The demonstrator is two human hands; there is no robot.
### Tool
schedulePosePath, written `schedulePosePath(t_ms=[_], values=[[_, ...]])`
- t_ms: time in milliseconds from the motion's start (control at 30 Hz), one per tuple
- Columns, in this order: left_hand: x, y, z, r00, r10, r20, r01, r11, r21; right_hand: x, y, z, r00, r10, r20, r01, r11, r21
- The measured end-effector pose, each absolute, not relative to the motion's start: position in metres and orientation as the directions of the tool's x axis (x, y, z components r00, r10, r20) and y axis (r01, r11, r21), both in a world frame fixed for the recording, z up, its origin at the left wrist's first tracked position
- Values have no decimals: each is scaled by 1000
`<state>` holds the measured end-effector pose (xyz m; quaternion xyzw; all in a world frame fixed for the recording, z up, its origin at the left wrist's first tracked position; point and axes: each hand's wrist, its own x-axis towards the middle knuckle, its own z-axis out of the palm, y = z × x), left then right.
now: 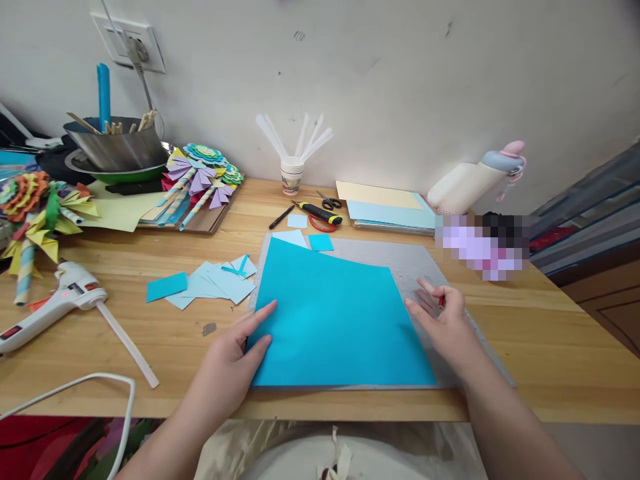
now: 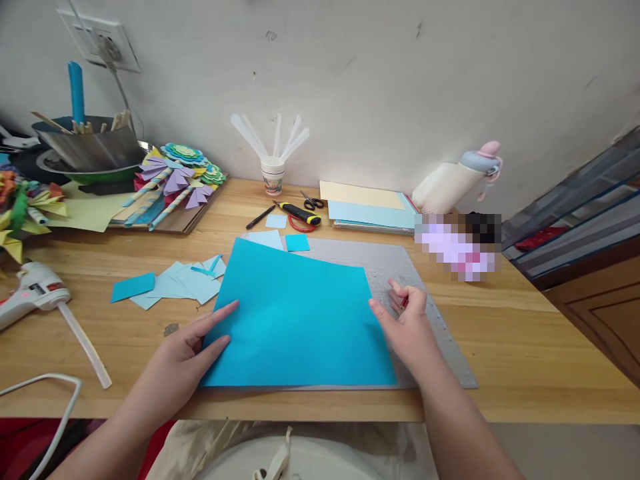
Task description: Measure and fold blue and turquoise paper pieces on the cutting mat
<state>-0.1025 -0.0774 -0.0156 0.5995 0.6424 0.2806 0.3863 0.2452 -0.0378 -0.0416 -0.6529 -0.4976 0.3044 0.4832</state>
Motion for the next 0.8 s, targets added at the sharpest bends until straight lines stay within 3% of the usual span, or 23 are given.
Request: schedulePosePath(t_ms=[233,367,433,533,633,667,800], values=[[-112,-77,-28,13,984,-180,466,153,871,257,-35,-37,231,973,-22,318,-97,-943],[-109,-84,-30,-20,1000,-4,566,15,825,253,-35,-33,209,978,-8,358,-84,-930],[-109,-95,-31,-67,978,198,674,-102,732,254,-34,-34,211,978,-1,369,-81,-926],[-113,-119,-37,21,835,550,846,-308,435,257,-33,-38,211,977,-5,376,-86,-923],[-115,-142,-53,207,741,639,878,-429,212,259,-32,-42,213,977,-4,395,-90,-914],[-115,-148,-59,215,733,645,885,-425,188,259,-32,-43,220,975,-2,400,-93,-912],[-111,-162,-79,85,769,633,901,-331,281,258,-33,-45,286,958,-31,396,-147,-907]])
